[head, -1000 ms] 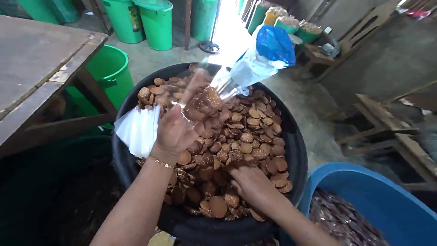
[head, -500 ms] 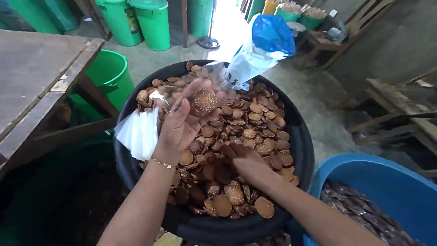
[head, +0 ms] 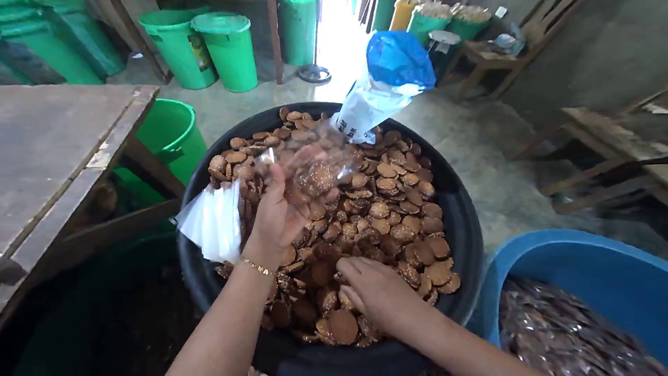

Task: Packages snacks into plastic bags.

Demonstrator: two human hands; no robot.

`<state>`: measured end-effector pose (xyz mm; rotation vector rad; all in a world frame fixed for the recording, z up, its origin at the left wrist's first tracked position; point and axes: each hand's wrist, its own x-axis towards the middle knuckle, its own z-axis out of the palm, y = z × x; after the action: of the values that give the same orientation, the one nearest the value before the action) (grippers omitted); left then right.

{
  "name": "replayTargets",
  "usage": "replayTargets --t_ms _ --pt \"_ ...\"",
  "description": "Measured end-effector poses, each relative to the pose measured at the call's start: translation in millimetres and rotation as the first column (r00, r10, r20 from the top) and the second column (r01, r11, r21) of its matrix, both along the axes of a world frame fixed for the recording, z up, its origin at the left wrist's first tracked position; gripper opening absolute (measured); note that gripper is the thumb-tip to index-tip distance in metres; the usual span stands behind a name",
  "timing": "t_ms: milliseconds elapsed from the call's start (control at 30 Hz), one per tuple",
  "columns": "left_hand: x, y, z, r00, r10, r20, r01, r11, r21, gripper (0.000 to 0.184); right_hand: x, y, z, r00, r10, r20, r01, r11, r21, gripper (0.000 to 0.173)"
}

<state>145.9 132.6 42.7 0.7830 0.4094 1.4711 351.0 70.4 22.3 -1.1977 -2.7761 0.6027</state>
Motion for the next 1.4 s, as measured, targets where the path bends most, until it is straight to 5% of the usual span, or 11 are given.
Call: replayTargets --t_ms 167,267,333,400,500,700,833,933,1067,1267,1400 --pt "6 -1 2 0.994 -0.061 0.089 0.070 0.991 -0.110 0.061 17 33 9 0.992 0.064 0.109 -0.034 0.966 -0.257 0.032" --pt "9 -3 4 0.994 -0.069 0.089 0.083 0.984 -0.159 0.070 35 41 -4 0.979 -0.072 -0.192 -0.001 0.934 -0.358 0.037" --pt "9 -5 4 0.992 -0.112 0.067 0.119 0.984 -0.130 0.069 46 45 -6 0.758 -0.437 -0.484 0.136 0.832 -0.539 0.048" --pt "7 -5 -2 0.979 -0.203 0.027 0.203 0.979 -0.028 0.055 57 53 2 0.362 -0.670 -0.648 0.078 0.715 -0.695 0.042" --pt "11 -6 -4 0.963 -0.247 -0.106 0.246 0.969 -0.014 0.068 73 51 38 0.072 -0.715 -0.695 0.016 0.697 -0.716 0.033" --pt "36 -24 2 0.884 -0.355 -0.304 0.366 0.930 -0.020 0.063 82 40 73 0.637 -0.335 -0.695 0.271 0.941 -0.204 0.041" --pt "64 -55 13 0.928 -0.301 -0.218 0.273 0.950 -0.149 0.052 82 46 74 0.642 -0.165 -0.749 -0.045 0.967 -0.252 0.043" --pt "70 -73 10 0.942 -0.305 -0.140 0.288 0.949 -0.129 0.068 79 45 70 0.609 -0.007 -0.793 -0.051 0.998 -0.048 0.036" --pt "70 -87 3 0.925 -0.326 -0.193 0.320 0.945 -0.067 0.034 81 37 70 0.631 0.076 -0.772 -0.218 0.972 -0.083 0.035" --pt "67 -89 -2 0.908 -0.338 -0.248 0.330 0.941 -0.072 0.028 66 15 72 0.554 -0.093 -0.828 0.117 0.993 -0.033 0.022" --pt "66 -83 -11 0.925 -0.361 -0.118 0.366 0.931 0.017 0.028 78 20 69 0.584 -0.017 -0.811 -0.046 0.998 -0.054 0.009"
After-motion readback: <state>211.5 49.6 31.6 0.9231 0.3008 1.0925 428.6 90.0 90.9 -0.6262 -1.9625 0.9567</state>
